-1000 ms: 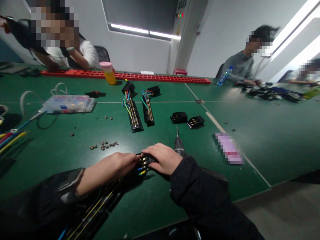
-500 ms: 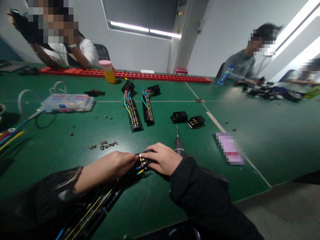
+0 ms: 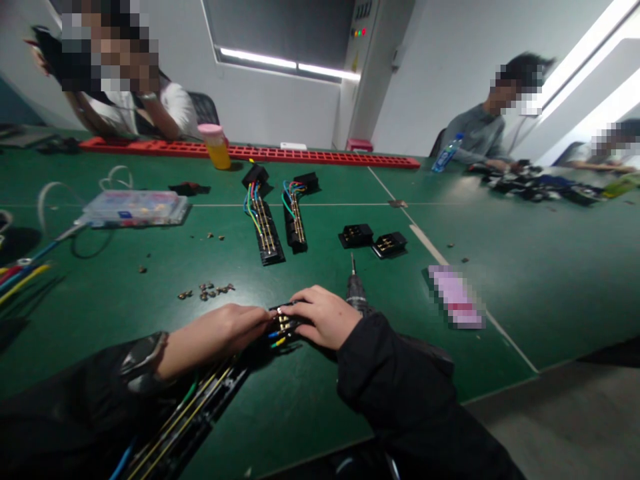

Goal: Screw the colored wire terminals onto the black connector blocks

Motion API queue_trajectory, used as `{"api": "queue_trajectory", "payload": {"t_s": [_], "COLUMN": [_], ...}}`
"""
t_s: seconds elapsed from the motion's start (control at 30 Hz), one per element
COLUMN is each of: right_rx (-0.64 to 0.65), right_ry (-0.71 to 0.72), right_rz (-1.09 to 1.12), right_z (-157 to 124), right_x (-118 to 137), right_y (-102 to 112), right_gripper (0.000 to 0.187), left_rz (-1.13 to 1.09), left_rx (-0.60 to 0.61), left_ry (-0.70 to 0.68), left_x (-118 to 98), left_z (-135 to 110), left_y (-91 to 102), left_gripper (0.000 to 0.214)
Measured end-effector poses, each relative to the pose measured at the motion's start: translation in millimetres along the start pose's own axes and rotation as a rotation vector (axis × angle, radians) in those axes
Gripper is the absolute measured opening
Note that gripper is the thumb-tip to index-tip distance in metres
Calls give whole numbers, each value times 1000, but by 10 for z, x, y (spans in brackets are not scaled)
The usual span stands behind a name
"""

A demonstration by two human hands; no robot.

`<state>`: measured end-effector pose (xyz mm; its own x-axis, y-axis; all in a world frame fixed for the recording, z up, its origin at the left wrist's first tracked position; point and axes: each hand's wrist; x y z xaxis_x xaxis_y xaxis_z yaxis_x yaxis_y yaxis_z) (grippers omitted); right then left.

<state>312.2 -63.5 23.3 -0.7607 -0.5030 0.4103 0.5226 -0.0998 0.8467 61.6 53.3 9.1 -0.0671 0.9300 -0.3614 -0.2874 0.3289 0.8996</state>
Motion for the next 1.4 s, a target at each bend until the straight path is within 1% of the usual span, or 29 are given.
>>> {"api": "queue_trajectory", "payload": {"t_s": [0.1,0.27,0.43,0.53,0.63,0.67,0.73,0.8,0.83,0.9,0.93,1.0,1.07,1.1,1.17,1.3,1.4], "right_rx": [1,7,12,7,-50,-80,-141,-181,-185,-131,-68,36,72,62,20,-39,-65], "right_ry": [-5,-16,-21,-24,-61,-89,-168,-255,-289,-343,-369,-411,-431,-437,-441,-374,-335], "right_rz": [5,17,30,49,63,56,19,-37,-68,-119,-149,-187,-238,-272,-346,-493,-588], "right_z": [4,5,13,23,-25,-69,-216,-439,-571,-849,-982,-1206,-1357,-1406,-1465,-1522,-1541], "right_x": [-3,21,31,31,57,71,101,118,120,109,99,81,71,72,87,150,190], "right_y": [5,30,28,32,133,199,370,555,635,740,761,742,669,625,538,406,355], "right_gripper": [36,37,38,44,53,52,43,34,33,40,48,68,78,78,73,61,61], "left_rz": [-12,27,86,68,17,1,-20,-15,-10,6,13,25,29,27,17,10,11], "left_rx": [-18,36,46,48,42,37,22,12,14,20,24,25,14,8,-5,8,17], "left_ry": [-11,-12,-14,-12,-3,0,-3,0,2,11,14,15,15,15,13,10,11], "left_x": [-5,-38,-52,-43,-25,-19,-10,-10,-14,-27,-35,-51,-61,-65,-70,-76,-78], "left_z": [-14,-11,37,72,91,94,94,89,86,81,80,82,88,92,101,112,112], "left_y": [0,27,49,57,55,51,43,38,39,48,54,69,81,85,90,98,100], "left_gripper": [20,22,19,17,14,14,16,21,23,24,24,22,22,22,21,19,19]}}
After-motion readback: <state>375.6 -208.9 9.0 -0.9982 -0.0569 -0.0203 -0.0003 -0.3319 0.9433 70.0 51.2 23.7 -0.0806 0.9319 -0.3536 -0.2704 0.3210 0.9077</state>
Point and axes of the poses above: each hand's wrist, its own z-axis towards the middle knuckle, its own y-axis out of the back of the hand, x = y × z, and after that the axes turned 4 degrees about -x, right-handed
